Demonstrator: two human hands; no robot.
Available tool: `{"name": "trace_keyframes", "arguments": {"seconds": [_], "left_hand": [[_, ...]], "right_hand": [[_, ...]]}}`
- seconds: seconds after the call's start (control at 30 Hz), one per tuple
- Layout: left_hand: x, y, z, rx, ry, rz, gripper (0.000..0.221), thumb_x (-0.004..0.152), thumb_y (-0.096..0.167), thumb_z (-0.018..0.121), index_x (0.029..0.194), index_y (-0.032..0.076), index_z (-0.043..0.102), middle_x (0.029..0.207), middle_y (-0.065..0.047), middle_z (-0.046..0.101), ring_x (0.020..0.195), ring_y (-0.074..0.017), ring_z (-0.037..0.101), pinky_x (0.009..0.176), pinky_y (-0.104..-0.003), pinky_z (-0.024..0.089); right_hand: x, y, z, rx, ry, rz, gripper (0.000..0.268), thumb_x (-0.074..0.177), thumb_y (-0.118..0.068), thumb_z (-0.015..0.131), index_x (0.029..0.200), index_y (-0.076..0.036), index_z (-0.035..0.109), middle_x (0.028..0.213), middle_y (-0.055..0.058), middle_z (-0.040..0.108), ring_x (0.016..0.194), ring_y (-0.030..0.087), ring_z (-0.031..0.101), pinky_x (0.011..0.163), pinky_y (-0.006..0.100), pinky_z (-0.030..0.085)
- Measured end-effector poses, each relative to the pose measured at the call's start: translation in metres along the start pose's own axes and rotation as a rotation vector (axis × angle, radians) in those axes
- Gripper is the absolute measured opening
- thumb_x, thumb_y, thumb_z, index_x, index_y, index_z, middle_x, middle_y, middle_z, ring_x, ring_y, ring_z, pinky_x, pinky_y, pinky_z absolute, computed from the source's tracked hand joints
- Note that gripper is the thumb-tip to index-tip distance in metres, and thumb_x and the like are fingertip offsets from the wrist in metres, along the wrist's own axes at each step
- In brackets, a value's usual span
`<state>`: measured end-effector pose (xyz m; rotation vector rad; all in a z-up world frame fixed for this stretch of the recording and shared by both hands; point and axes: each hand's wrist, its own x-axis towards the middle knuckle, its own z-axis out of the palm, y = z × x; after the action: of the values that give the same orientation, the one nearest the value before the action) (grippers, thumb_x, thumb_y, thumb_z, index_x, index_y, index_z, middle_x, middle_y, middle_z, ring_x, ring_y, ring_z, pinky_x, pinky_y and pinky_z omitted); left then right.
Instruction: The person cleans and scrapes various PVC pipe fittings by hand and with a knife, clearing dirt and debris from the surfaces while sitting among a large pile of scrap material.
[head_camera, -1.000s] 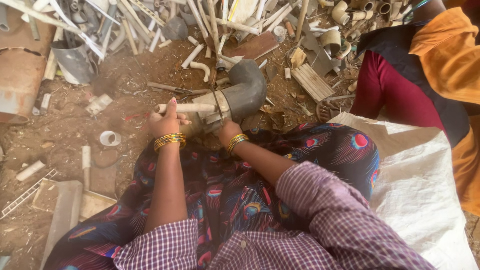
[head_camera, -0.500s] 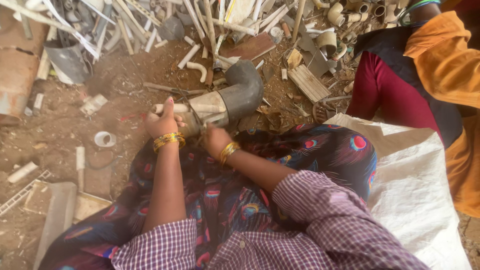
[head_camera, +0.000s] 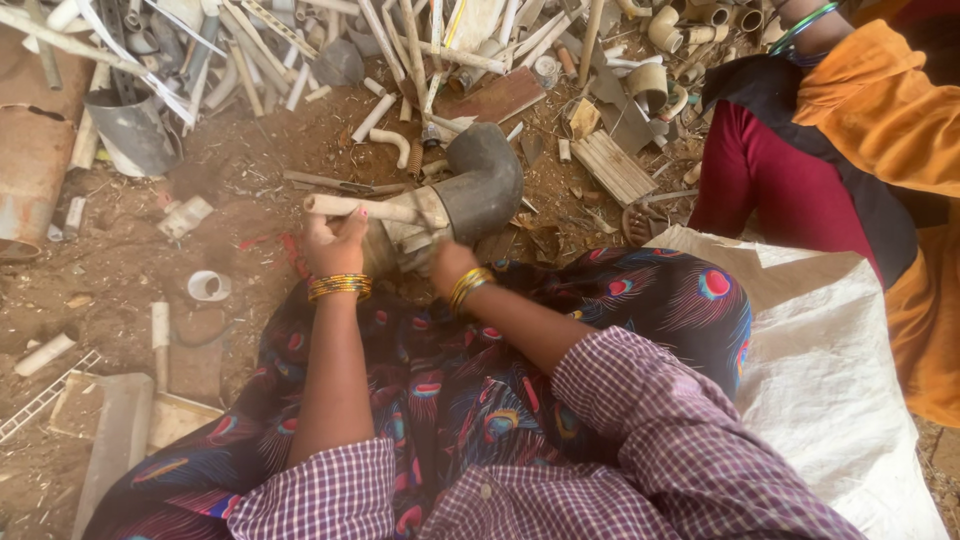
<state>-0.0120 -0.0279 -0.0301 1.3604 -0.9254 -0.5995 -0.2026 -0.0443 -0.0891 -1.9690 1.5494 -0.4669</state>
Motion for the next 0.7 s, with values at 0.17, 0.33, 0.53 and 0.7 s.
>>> {"name": "trace_keyframes", "arguments": {"seconds": [0.17,0.33,0.53,0.7], "left_hand": [[-0.005,-0.013,0.0,-0.121,0.054,0.002,0.029,0.091,0.004,0.079,0.112,-0.002,0.06,0.102,-0.01,0.073,0.087,-0.0131,0.072,0.077,-0.026,0.061],[-0.003,-0.014,0.0,-0.216,0.068,-0.147,0.033,0.089,0.002,0.079,0.113,-0.001,0.057,0.096,-0.01,0.071,0.078,-0.0142,0.07,0.068,-0.026,0.06],[-0.006,0.001,0.004,-0.092,0.166,-0.223,0.031,0.09,0.002,0.079,0.113,-0.002,0.059,0.1,-0.013,0.073,0.079,-0.0165,0.075,0.068,-0.028,0.064],[-0.007,0.024,0.003,-0.113,0.123,-0.276,0.03,0.09,0.005,0.078,0.113,-0.003,0.061,0.1,-0.013,0.074,0.08,-0.0191,0.076,0.067,-0.028,0.064]], "right_hand": [[-0.009,-0.005,0.01,0.155,-0.068,-0.06,0.036,0.094,-0.022,0.057,0.12,0.002,0.06,0.087,0.029,0.071,0.083,0.046,0.07,0.076,0.053,0.057],[0.0,-0.004,0.011,-0.316,-0.184,-0.087,0.035,0.092,-0.035,0.066,0.101,0.0,0.069,0.094,0.023,0.072,0.086,0.037,0.073,0.076,0.047,0.061],[-0.01,-0.01,0.013,-0.104,-0.144,-0.116,0.029,0.094,-0.031,0.067,0.104,-0.004,0.071,0.09,0.022,0.073,0.085,0.039,0.072,0.076,0.049,0.059],[-0.005,-0.016,0.004,-0.153,-0.121,-0.026,0.041,0.094,-0.029,0.068,0.118,0.003,0.06,0.087,0.022,0.074,0.082,0.037,0.074,0.071,0.048,0.061]]}}
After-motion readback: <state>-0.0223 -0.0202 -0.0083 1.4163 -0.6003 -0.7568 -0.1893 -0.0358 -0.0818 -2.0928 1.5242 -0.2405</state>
